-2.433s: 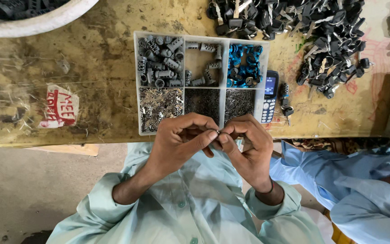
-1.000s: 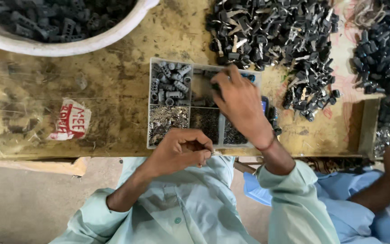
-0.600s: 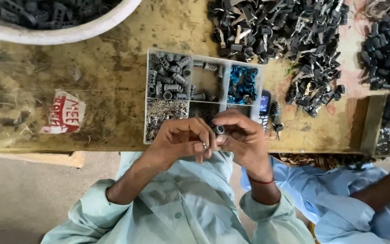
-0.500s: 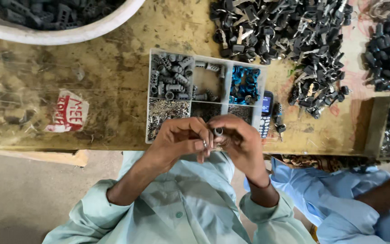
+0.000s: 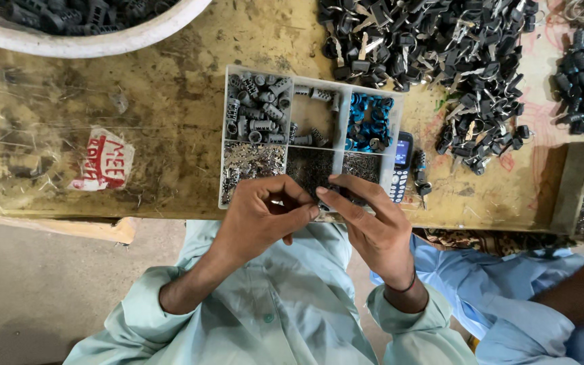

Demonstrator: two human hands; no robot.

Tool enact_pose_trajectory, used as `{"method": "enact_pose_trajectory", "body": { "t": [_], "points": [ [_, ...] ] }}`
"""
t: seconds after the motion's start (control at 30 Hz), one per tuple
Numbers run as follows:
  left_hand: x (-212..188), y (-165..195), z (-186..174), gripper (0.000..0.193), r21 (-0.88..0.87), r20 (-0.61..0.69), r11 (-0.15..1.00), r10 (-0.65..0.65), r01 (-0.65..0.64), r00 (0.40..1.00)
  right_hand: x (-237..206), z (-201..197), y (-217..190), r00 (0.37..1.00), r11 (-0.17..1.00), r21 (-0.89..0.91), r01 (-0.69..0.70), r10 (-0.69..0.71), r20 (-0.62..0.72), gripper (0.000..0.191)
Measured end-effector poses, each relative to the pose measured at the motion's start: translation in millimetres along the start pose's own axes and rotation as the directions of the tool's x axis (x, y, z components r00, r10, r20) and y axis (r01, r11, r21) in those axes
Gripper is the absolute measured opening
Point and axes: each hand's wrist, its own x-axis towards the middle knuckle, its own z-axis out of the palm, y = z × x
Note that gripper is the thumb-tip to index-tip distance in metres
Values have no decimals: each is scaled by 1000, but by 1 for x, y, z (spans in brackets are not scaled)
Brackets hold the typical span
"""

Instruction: The person assembles lock cylinders by hand, picking small metal components from a compartmentalized tray and inserting them into a cylindrical housing. The person repeatedly picks, aligns, and inserts parts, then places the assembled units on the table.

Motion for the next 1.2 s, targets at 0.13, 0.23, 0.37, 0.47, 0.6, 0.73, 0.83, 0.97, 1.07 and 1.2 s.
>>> {"method": "enact_pose_trajectory", "body": {
  "t": [0.13, 0.23, 0.37, 0.47, 0.6, 0.73, 0.83, 0.97, 1.07, 1.2],
  "points": [
    [-1, 1, 1, 12, 42, -38, 999, 5, -3, 999, -2, 1, 3, 999, 999, -37, 38, -37, 31, 51],
    [0, 2, 0, 18, 63, -22, 998, 13, -11, 1000, -1, -2, 5, 996, 997, -33, 77, -75, 52, 50],
    [-1, 6, 0, 14, 216, -17, 968, 132, -125, 991, 2, -8, 3, 991, 995, -48, 86, -80, 105, 49],
    [-3, 8, 11, 13, 438, 11, 797, 456, -415, 890, 2, -5, -1, 996, 994, -108, 26, -17, 89, 44],
    [-7, 4, 27, 24, 340, -31, 853, 430, -395, 902, -1, 10, -6, 987, 980, -117, -161, 161, -8, 41],
    [-5, 0, 20, 15, 263, -159, 936, 282, -235, 946, 9, -2, 6, 953, 921, 277, -273, 220, 207, 41],
    [-1, -2, 4, 18, 461, -49, 768, 522, -444, 852, 34, -20, 32, 950, 960, 34, -278, 270, 159, 16],
    [14, -9, -5, 16, 394, 58, 732, 584, -556, 810, 67, -4, 70, 967, 871, -423, -250, 247, -61, 15],
    [17, -13, -9, 16, 340, 115, 739, 580, -581, 806, 68, -2, 84, 973, 912, -341, -229, 211, -90, 16],
    [19, -15, -10, 15, 379, 160, 712, 579, -592, 799, 51, -14, 84, 950, 950, 7, -313, 313, -14, 17]
  ]
}}
